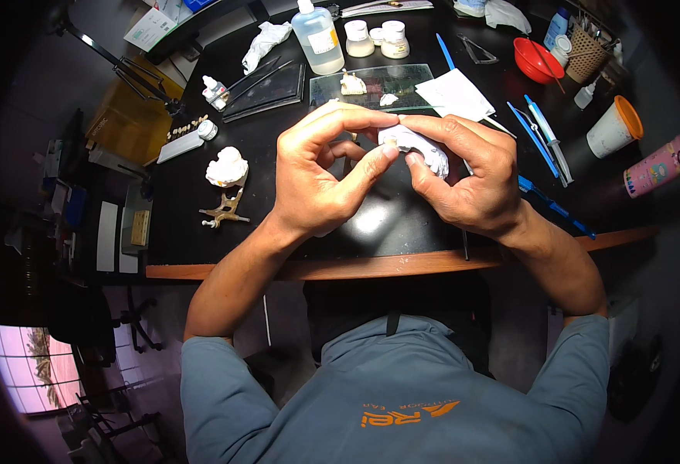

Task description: Sculpting and cleaning a dental mold using a small metal tool and a brush on a laboratory bench.

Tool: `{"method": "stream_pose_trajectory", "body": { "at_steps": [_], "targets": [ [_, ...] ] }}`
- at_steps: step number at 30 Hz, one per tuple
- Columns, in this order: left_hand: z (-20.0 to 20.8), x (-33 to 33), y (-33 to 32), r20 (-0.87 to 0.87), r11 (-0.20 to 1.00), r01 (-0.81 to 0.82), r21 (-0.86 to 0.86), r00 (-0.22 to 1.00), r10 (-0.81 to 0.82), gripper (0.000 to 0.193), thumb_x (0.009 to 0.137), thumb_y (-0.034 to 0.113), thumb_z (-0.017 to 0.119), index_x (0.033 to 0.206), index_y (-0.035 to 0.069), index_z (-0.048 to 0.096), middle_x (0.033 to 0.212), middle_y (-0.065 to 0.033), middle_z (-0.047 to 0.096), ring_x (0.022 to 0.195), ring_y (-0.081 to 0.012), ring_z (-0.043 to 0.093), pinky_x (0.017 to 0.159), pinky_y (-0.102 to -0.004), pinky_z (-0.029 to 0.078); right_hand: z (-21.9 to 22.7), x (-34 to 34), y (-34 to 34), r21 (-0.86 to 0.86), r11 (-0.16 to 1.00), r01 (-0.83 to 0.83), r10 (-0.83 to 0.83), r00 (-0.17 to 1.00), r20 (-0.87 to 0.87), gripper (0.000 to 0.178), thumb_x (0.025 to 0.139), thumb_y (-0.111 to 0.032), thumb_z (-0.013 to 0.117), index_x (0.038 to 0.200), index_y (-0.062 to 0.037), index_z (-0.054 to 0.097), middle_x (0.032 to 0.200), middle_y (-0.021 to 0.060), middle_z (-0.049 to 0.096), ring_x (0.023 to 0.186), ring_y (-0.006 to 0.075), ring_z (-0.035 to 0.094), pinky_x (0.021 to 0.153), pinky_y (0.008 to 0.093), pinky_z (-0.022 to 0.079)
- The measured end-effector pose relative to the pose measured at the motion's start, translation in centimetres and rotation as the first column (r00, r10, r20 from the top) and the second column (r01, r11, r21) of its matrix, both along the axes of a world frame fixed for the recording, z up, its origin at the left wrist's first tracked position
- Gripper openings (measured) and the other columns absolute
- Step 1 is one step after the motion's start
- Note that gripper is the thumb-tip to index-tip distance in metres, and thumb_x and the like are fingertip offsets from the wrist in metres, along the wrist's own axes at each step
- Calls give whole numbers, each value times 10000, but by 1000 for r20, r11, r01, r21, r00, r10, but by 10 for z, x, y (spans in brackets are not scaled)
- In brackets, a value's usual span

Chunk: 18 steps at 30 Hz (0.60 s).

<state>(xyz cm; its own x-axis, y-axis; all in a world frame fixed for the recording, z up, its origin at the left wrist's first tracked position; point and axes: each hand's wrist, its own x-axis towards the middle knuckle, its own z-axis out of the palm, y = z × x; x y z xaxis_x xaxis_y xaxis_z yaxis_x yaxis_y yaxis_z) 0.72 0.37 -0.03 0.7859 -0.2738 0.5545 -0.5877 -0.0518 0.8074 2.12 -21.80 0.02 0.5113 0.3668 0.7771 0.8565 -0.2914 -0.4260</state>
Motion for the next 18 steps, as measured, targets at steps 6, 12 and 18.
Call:
{"method": "stream_pose_trajectory", "body": {
  "at_steps": [6, 12, 18],
  "targets": [
    [0, 2, 1, 76, 1000, 4, -17, 997, -3, 328, 910, -89, 766, 1234, -74, 716, 1206, -172, 671, 1035, -156, 691, 791, -241, 624, 1, 2, -2, -6, 1000, 2, -2, 1000, 25, 418, 763, 7, 821, 1178, -1, 768, 860, 121, 714, 650, 195, 650, 577, 325, 518],
    [1, 1, 1, 144, 1000, -16, -5, 989, 16, 326, 887, -93, 793, 1209, -66, 750, 1189, -183, 698, 966, -133, 702, 757, -215, 599, 2, 0, -4, 4, 1000, -25, 24, 999, 45, 475, 740, 33, 829, 1208, -19, 774, 833, 97, 686, 638, 162, 623, 556, 303, 497],
    [0, 2, 1, 161, 999, -36, 0, 986, 36, 317, 884, -79, 801, 1197, -42, 774, 1153, -172, 719, 908, -119, 700, 723, -214, 575, 1, 1, -4, 7, 999, -34, 34, 998, 56, 471, 736, 41, 821, 1201, -12, 775, 814, 93, 682, 636, 158, 623, 552, 295, 495]
  ]
}}
